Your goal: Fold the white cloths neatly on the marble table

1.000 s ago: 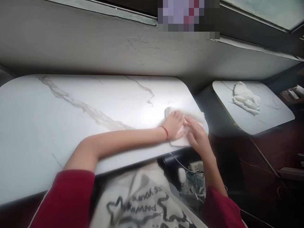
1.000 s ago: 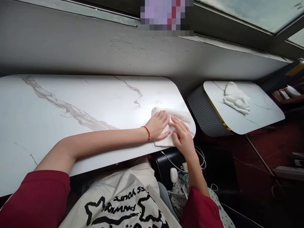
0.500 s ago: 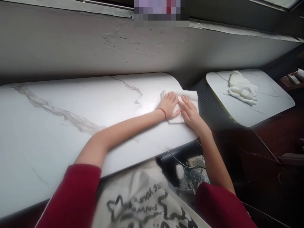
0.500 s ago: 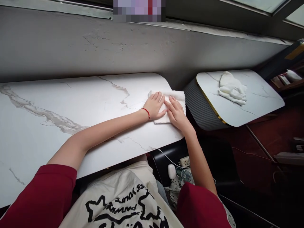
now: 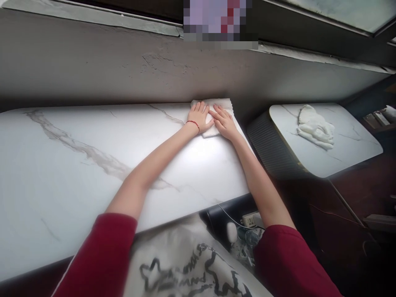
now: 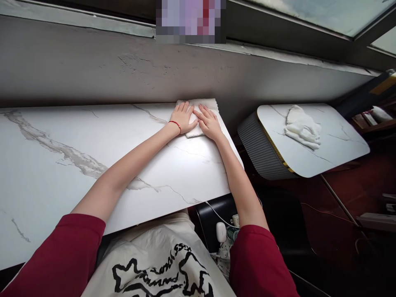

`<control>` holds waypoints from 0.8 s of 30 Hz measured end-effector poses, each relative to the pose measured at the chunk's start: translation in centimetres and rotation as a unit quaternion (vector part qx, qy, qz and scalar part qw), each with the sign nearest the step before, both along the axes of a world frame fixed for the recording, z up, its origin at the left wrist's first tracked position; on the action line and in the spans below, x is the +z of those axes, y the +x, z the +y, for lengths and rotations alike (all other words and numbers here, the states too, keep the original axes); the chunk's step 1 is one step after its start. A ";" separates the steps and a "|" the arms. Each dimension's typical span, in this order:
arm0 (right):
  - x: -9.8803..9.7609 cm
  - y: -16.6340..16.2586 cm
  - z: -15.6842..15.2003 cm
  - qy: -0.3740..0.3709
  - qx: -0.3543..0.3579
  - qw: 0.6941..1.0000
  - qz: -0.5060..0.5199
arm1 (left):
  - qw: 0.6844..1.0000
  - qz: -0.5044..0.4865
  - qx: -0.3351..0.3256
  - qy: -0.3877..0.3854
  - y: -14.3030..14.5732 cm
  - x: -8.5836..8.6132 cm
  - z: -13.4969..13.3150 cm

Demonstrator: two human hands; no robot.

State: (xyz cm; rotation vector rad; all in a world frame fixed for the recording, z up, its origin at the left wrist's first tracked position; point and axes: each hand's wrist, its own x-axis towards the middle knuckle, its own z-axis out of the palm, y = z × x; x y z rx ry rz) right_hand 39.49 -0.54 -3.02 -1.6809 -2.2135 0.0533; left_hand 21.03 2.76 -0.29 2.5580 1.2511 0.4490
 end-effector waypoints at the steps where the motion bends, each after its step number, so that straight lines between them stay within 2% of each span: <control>1: -0.1 -0.3 0.5 0.003 -0.003 1.000 -0.002 | 1.000 -0.002 0.008 0.002 -0.2 0.0 0.3; 8: -0.8 -1.1 1.7 0.039 0.001 0.999 0.014 | 0.999 -0.002 0.030 0.029 -0.8 -0.4 0.9; 15: -0.3 -2.7 -0.2 0.043 -0.006 0.999 -0.002 | 0.997 0.045 0.004 0.067 -2.3 0.1 -0.6; 19: 0.1 -5.0 -4.8 0.028 0.014 0.999 -0.030 | 0.995 0.063 -0.021 0.078 -4.8 0.2 -4.2; 24: 0.2 -10.2 -15.9 0.058 0.013 0.997 -0.055 | 0.985 0.097 -0.096 0.104 -9.7 0.5 -12.5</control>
